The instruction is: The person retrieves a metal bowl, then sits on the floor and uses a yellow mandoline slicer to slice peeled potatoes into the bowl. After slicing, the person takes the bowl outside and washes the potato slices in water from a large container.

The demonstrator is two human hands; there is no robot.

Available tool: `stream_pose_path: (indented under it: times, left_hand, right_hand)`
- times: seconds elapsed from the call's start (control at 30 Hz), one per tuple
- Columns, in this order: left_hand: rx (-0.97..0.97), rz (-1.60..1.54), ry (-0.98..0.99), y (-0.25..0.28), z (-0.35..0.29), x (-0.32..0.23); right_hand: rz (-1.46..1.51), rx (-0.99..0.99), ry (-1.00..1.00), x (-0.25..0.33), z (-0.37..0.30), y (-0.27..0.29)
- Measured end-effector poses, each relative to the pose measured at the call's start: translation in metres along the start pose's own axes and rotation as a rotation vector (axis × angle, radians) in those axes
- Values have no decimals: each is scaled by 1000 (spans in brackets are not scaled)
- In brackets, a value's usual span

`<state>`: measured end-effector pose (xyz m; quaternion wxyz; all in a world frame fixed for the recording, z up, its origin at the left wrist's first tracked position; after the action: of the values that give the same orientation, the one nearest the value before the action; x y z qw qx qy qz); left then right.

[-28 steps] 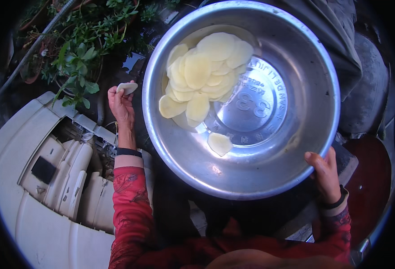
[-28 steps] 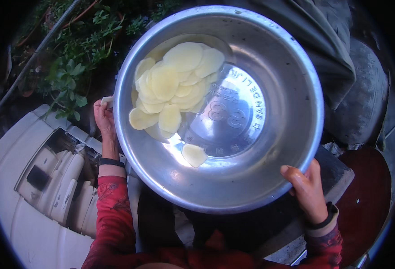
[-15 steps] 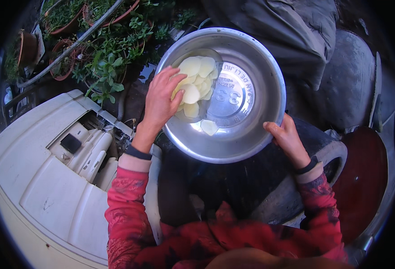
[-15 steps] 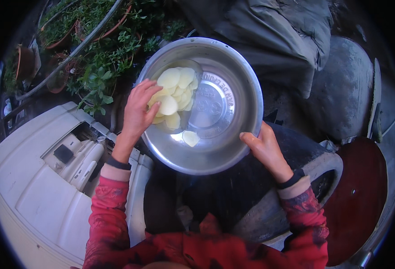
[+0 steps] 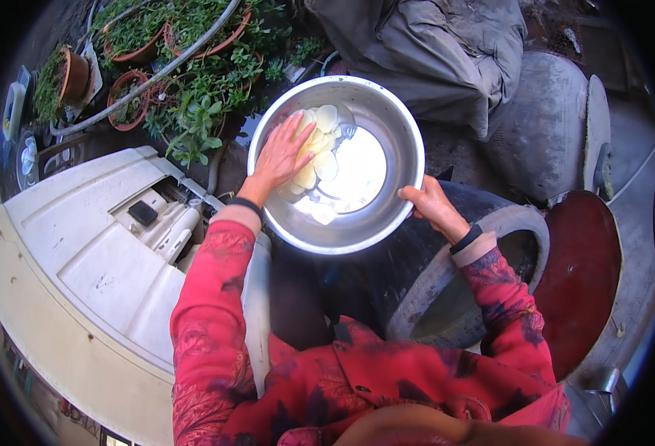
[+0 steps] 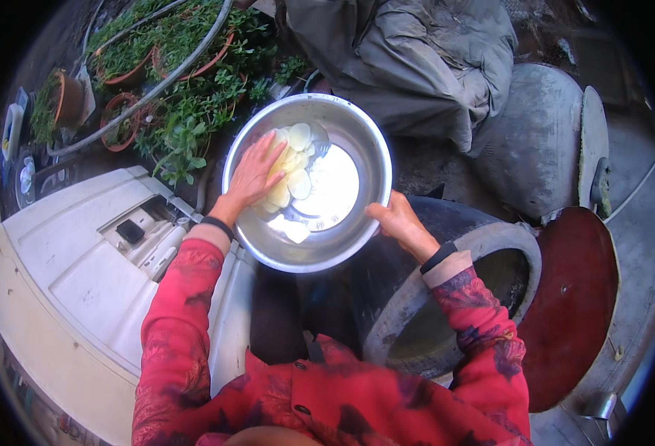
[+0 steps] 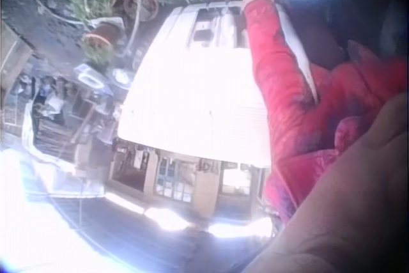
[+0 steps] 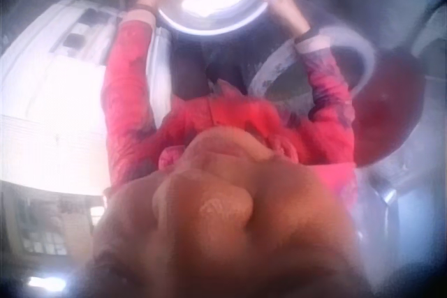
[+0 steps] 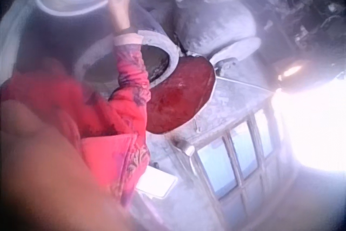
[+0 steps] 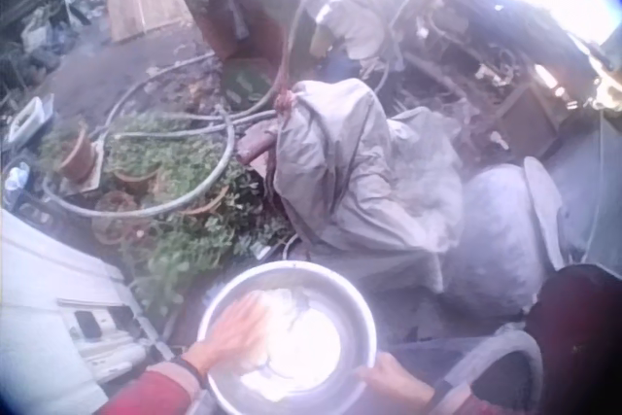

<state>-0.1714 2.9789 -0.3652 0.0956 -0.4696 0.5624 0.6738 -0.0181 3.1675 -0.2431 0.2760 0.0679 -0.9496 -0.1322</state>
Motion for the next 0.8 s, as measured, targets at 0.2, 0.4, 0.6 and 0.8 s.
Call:
stream_pose_path:
  times: [0.2,0.4,0.6,0.8]
  left_hand:
    - [-2,-92,45,0,2,-28]
    - [12,-219,140,-11,-13,-61]
    - [4,-313,129,-18,-15,-86]
    - [4,-338,94,-14,-14,-90]
  right_hand:
    - [-124,44,-61,37,-29,22]
    - [-291,132,-211,64,-49,47]
    - [-366,166,-302,72,-65,56]
    - [-335,135,-320,71,-68,58]
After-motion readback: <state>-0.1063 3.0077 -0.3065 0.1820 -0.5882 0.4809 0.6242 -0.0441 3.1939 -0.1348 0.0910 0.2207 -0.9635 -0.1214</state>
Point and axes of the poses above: each hand's wrist, its own z-axis towards the middle knuckle, its own y-axis out of the back of the hand, x = y × z, the point moved 9 cm from there along z, towards the middle knuckle, and after that the axes turned 10 degrees about -z, right-handed, at the moved point
